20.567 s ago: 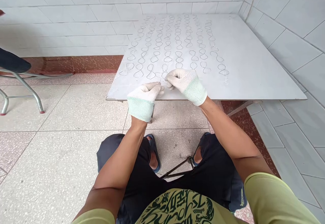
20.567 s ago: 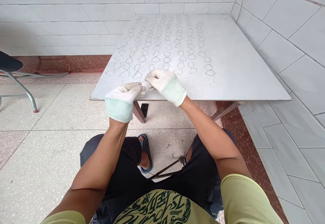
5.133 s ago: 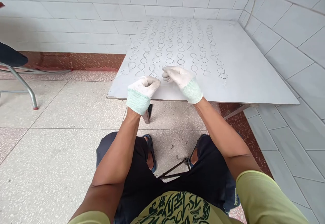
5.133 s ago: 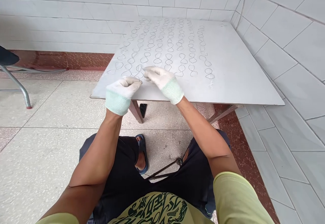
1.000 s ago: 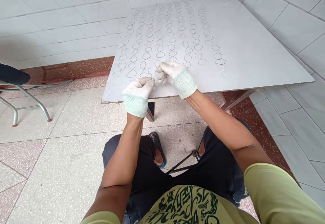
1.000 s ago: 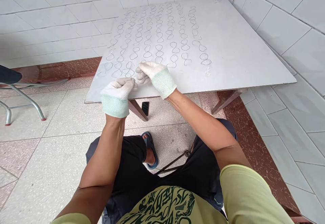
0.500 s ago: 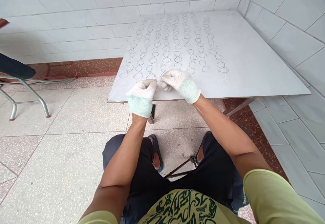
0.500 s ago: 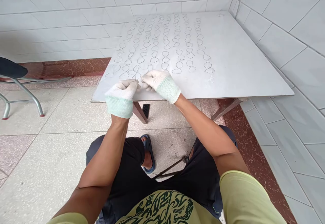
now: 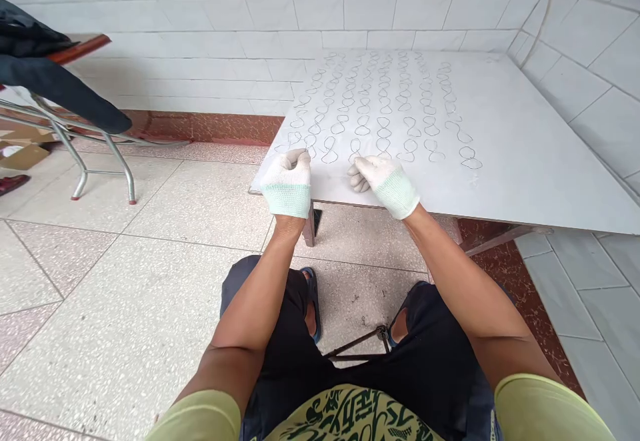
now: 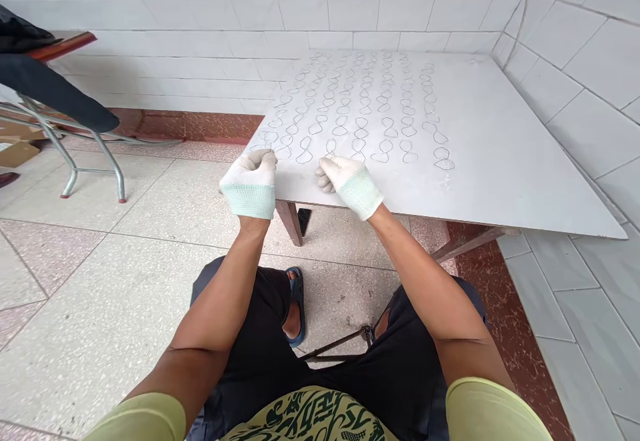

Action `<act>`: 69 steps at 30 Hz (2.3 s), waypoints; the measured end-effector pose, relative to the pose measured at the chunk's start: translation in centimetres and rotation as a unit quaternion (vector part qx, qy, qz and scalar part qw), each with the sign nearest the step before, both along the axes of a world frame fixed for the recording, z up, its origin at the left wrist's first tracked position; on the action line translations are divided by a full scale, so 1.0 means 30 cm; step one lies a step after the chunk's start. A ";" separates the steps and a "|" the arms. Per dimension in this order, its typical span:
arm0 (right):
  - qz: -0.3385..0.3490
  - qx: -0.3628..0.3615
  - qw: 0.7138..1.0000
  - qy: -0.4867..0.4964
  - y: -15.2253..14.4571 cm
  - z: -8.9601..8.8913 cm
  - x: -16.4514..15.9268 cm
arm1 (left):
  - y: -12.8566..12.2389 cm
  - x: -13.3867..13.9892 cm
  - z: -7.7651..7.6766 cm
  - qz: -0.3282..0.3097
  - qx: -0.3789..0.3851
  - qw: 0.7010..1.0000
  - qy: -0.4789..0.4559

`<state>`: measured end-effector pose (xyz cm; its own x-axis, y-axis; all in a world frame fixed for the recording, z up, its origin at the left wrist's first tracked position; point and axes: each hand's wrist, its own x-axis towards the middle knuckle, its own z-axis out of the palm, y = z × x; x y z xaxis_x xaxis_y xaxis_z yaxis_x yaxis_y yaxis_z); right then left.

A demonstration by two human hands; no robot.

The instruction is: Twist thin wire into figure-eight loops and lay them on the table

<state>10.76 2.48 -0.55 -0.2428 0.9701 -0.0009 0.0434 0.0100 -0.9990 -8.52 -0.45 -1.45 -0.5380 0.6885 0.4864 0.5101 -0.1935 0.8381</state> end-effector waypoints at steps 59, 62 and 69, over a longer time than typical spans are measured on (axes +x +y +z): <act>-0.002 0.008 1.000 -0.022 -0.021 0.000 -0.010 | 0.064 -0.134 0.009 -0.275 0.025 0.890 -0.362; -0.005 0.005 1.000 -0.022 -0.021 0.000 -0.008 | 0.067 -0.115 0.008 -0.261 0.036 0.902 -0.343; -0.004 -0.004 1.000 -0.012 -0.029 0.013 -0.008 | 0.005 -0.040 0.026 -0.009 0.014 0.997 -0.080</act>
